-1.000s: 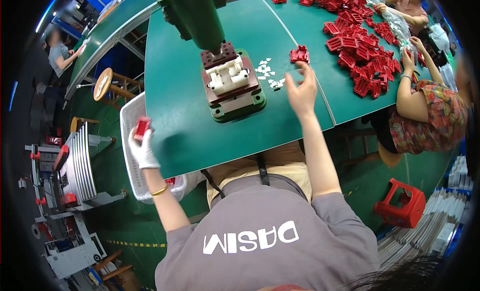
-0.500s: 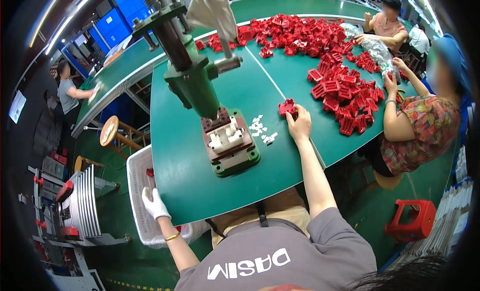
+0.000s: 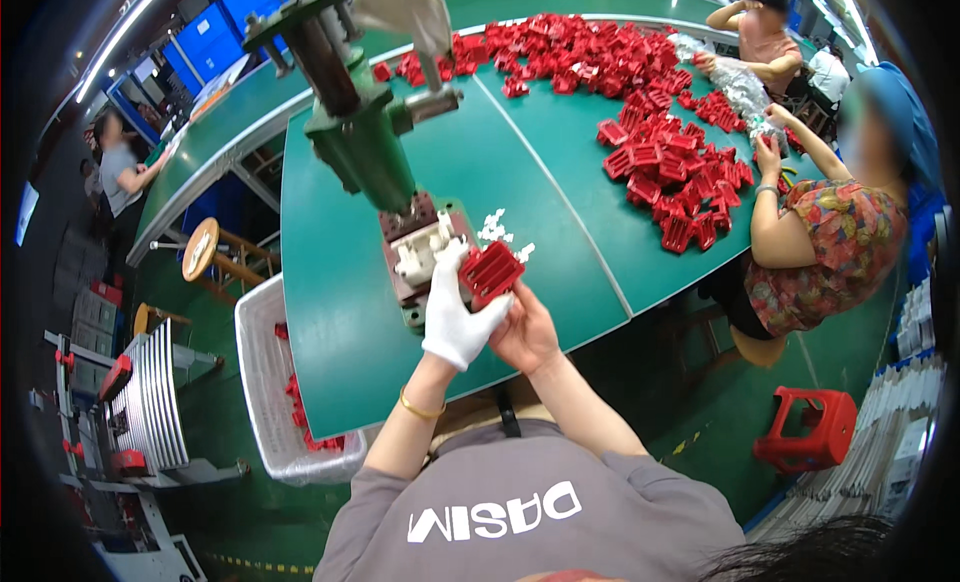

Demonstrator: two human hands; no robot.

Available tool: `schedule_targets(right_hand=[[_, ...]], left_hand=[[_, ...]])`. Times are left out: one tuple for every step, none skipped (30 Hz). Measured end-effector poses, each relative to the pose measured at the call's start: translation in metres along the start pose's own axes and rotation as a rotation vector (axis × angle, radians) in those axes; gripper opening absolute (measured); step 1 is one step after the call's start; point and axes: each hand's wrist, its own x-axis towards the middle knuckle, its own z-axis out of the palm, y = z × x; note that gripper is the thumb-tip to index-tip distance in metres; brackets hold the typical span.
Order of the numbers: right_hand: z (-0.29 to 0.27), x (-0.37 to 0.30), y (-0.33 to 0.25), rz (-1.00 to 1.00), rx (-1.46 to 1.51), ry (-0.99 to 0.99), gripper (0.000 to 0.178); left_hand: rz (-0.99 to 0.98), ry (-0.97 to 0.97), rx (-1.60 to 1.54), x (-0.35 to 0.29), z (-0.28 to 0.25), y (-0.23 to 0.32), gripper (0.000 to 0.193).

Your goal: Operating a manual press to insert white plastic components into red plastic housings on a production line.

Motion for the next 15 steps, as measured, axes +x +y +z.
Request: schedule_targets(right_hand=[[-0.005, -0.003, 0.000, -0.029, -0.017, 0.067, 0.041], [0.000, 0.000, -0.001, -0.040, -0.037, 0.114, 0.041], [0.004, 0.000, -0.002, -0.049, -0.059, 0.161, 0.041], [0.006, -0.002, 0.001, -0.028, -0.026, 0.122, 0.040], [0.000, -0.001, 0.000, -0.022, -0.019, 0.129, 0.040], [-0.010, 0.001, 0.000, 0.011, 0.054, 0.009, 0.039], [-0.017, 0.002, 0.000, 0.041, 0.126, -0.111, 0.038], [-0.005, 0.001, 0.005, -0.011, 0.015, 0.112, 0.037], [-0.005, 0.001, 0.008, -0.006, 0.019, 0.116, 0.037], [-0.006, 0.001, 0.010, -0.004, -0.001, 0.111, 0.039], [-0.005, 0.000, 0.011, -0.005, -0.023, 0.107, 0.040], [-0.004, 0.000, 0.012, -0.004, -0.021, 0.110, 0.040], [-0.002, -0.001, 0.013, -0.007, -0.039, 0.121, 0.040], [0.000, -0.001, 0.015, -0.009, -0.058, 0.132, 0.040], [-0.001, -0.002, 0.016, -0.007, -0.057, 0.134, 0.040]], left_hand=[[0.016, 0.023, 0.029, 0.002, 0.000, 0.006, 0.081], [-0.009, 0.037, 0.029, 0.002, 0.000, 0.006, 0.078], [0.007, 0.054, 0.048, 0.003, -0.001, 0.005, 0.078], [-0.003, 0.046, 0.039, -0.001, -0.003, 0.003, 0.078], [-0.005, 0.037, 0.027, -0.002, -0.004, 0.003, 0.078], [-0.024, 0.028, 0.013, -0.001, -0.006, 0.004, 0.079], [-0.042, 0.019, -0.002, 0.000, -0.008, 0.006, 0.079], [-0.047, 0.012, -0.028, -0.002, -0.010, 0.003, 0.080], [-0.053, 0.013, -0.025, -0.002, -0.012, 0.001, 0.080], [-0.063, 0.006, -0.036, -0.003, -0.014, 0.000, 0.080], [-0.072, -0.003, -0.050, -0.004, -0.016, 0.000, 0.080], [-0.113, -0.014, -0.084, -0.006, -0.017, 0.001, 0.079], [-0.116, -0.015, -0.084, -0.005, -0.019, 0.003, 0.079], [-0.133, -0.020, -0.089, -0.005, -0.021, 0.005, 0.079], [-0.149, -0.025, -0.095, -0.004, -0.023, 0.006, 0.078]])
